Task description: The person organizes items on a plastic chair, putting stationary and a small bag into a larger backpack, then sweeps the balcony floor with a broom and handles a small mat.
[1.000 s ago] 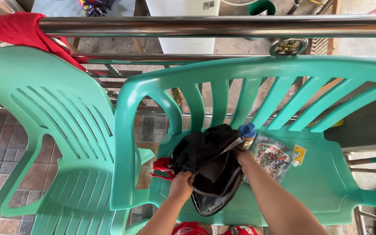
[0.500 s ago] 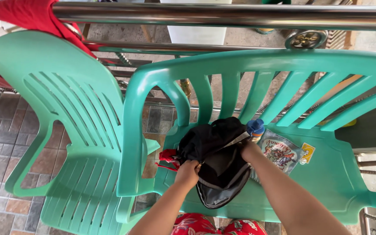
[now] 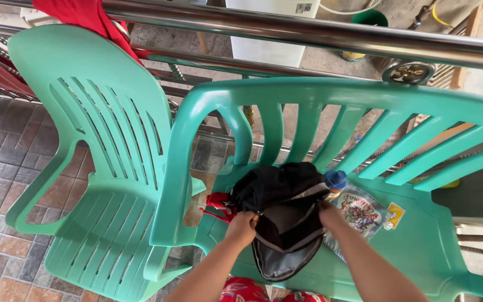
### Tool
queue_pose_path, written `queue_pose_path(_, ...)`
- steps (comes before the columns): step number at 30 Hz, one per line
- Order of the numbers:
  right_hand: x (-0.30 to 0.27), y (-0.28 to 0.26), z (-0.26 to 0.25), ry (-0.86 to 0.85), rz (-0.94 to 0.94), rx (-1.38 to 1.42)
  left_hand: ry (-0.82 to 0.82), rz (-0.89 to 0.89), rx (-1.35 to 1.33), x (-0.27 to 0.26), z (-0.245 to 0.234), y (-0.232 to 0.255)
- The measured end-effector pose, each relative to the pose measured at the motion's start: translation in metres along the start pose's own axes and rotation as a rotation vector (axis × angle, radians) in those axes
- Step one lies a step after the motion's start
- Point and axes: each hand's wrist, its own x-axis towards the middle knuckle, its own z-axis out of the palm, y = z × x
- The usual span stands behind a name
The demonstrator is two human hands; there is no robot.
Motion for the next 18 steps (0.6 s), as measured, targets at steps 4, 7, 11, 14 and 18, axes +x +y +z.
queue_pose_path(4,0.016,-0.030,-0.066,-0.166,0.120,0.171,0.103,-0.111,-0.152,0.035,-0.008,-0.009)
queue_pose_path(7,0.038,-0.043,-0.095,0.260,-0.932,-0.514,0.084,0.063,-0.202,0.052,-0.085,0.069)
queue_pose_path(11,-0.090,-0.232,-0.155,0.124,-0.370,-0.189,0.196,0.349,-0.073,0.077,-0.049,0.108)
queue_pose_path(14,-0.125,-0.248,-0.164,0.060,-0.434,-0.069,0.145,0.330,-0.103,0.063,-0.042,0.105)
queue_pose_path(18,-0.124,-0.213,-0.134,0.114,-0.330,-0.055,0.164,0.257,-0.266,0.056,-0.062,0.078)
